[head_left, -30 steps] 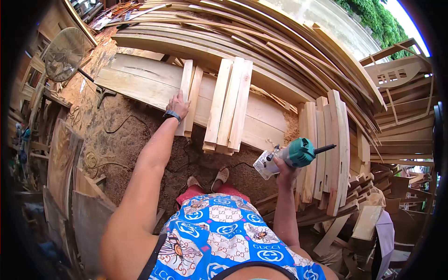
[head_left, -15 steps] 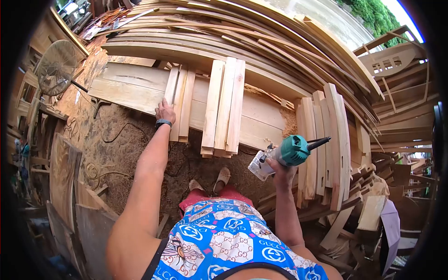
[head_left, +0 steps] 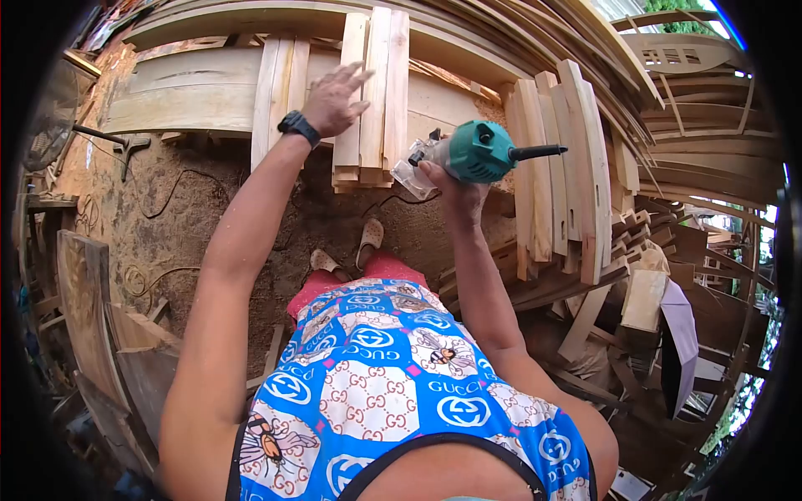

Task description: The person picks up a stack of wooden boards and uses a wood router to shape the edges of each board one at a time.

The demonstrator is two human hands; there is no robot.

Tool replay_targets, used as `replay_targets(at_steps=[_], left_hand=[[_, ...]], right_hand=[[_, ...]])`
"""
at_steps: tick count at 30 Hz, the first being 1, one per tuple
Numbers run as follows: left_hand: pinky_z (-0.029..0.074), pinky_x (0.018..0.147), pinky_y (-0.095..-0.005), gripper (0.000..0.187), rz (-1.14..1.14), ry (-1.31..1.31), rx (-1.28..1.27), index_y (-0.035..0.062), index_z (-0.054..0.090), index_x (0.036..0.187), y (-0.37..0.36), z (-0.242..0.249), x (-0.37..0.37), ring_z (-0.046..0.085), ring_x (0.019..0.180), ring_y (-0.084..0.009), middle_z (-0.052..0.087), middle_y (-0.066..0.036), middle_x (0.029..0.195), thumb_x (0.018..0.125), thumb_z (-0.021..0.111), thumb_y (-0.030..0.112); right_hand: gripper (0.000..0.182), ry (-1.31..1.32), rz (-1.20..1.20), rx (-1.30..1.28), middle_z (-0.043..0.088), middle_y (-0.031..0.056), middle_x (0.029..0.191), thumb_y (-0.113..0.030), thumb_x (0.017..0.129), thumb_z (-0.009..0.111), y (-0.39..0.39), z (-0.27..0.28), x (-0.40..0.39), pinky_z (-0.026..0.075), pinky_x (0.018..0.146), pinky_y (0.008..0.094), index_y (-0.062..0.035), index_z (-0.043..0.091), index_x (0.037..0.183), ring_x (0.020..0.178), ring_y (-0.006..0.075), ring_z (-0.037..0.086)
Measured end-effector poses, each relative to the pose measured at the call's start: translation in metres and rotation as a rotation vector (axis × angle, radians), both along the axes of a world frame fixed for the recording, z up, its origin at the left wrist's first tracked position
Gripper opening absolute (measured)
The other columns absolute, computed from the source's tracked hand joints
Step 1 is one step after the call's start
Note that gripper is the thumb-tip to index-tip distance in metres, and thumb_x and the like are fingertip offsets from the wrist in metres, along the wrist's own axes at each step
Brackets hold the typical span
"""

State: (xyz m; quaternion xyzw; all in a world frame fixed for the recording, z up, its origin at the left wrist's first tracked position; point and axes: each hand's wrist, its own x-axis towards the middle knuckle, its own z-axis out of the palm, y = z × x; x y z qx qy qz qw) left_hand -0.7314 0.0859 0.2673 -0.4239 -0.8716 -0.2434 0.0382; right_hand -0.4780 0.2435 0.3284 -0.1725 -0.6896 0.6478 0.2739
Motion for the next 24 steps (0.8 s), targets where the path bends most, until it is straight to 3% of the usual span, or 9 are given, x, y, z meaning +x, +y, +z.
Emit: replay_targets(at_steps=[1, 3, 4, 7, 12, 14, 24], left_hand=[[0.027, 0.118, -0.0587, 0.066, -0.064, 0.102, -0.199, 0.0240, 0.040, 0.155, 0.008, 0.010, 0.006, 0.027, 0.152, -0.0336, 0.029, -0.009, 0.166, 0.096, 0.055, 0.048], [0.024, 0.118, -0.0622, 0.066, -0.085, 0.087, -0.309, 0.0263, 0.040, 0.156, 0.017, 0.012, 0.012, 0.024, 0.153, -0.0326, 0.028, -0.006, 0.167, 0.097, 0.052, 0.053], [0.021, 0.117, -0.0658, 0.066, -0.116, 0.069, -0.430, 0.0286, 0.039, 0.156, 0.019, 0.013, 0.014, 0.020, 0.155, -0.0316, 0.026, -0.004, 0.168, 0.097, 0.048, 0.057], [0.019, 0.117, -0.0680, 0.066, -0.091, 0.092, -0.395, 0.0291, 0.039, 0.156, 0.018, -0.002, 0.015, 0.017, 0.156, -0.0310, 0.025, 0.000, 0.169, 0.097, 0.047, 0.059], [0.019, 0.120, -0.0638, 0.064, -0.040, 0.125, -0.272, 0.0315, 0.037, 0.157, 0.017, -0.018, 0.022, 0.016, 0.156, -0.0298, 0.022, 0.001, 0.169, 0.099, 0.043, 0.058], [0.021, 0.121, -0.0577, 0.061, -0.030, 0.090, -0.240, 0.0316, 0.039, 0.156, 0.017, -0.017, 0.023, 0.017, 0.156, -0.0303, 0.026, -0.002, 0.168, 0.100, 0.046, 0.053], [0.021, 0.122, -0.0589, 0.058, -0.022, 0.111, -0.237, 0.0251, 0.037, 0.157, 0.016, -0.016, 0.029, 0.021, 0.155, -0.0305, 0.030, -0.003, 0.166, 0.103, 0.042, 0.045]], right_hand=[[0.050, 0.002, 0.007, 0.013, 0.067, 0.0057, 0.110, -0.001, 0.071, 0.084, -0.004, 0.003, -0.003, 0.056, 0.088, 0.0334, -0.0034, 0.064, 0.117, 0.098, 0.0166, 0.066], [0.037, 0.012, -0.032, -0.041, 0.065, -0.0006, 0.092, -0.010, 0.069, 0.089, -0.011, 0.008, -0.009, 0.052, 0.084, 0.0325, -0.0071, 0.064, 0.097, 0.086, 0.0132, 0.063], [0.037, 0.014, -0.027, -0.031, 0.065, -0.0006, 0.092, -0.010, 0.069, 0.089, -0.012, 0.007, -0.012, 0.052, 0.084, 0.0325, -0.0071, 0.064, 0.097, 0.086, 0.0132, 0.063], [0.037, -0.007, -0.064, 0.090, 0.065, -0.0004, 0.092, -0.010, 0.069, 0.088, -0.013, 0.000, -0.015, 0.053, 0.084, 0.0328, -0.0069, 0.064, 0.097, 0.085, 0.0133, 0.063], [0.036, 0.046, -0.034, 0.095, 0.067, 0.0004, 0.091, -0.010, 0.069, 0.087, -0.016, -0.001, -0.021, 0.053, 0.083, 0.0330, -0.0065, 0.065, 0.097, 0.084, 0.0137, 0.064], [0.037, 0.043, -0.044, 0.122, 0.068, 0.0006, 0.091, -0.009, 0.069, 0.087, -0.014, -0.005, -0.024, 0.053, 0.082, 0.0325, -0.0063, 0.065, 0.097, 0.083, 0.0135, 0.064], [0.033, 0.063, -0.033, 0.128, 0.069, 0.0013, 0.090, -0.008, 0.069, 0.087, -0.019, 0.000, -0.043, 0.055, 0.078, 0.0319, -0.0052, 0.067, 0.096, 0.081, 0.0134, 0.065]])
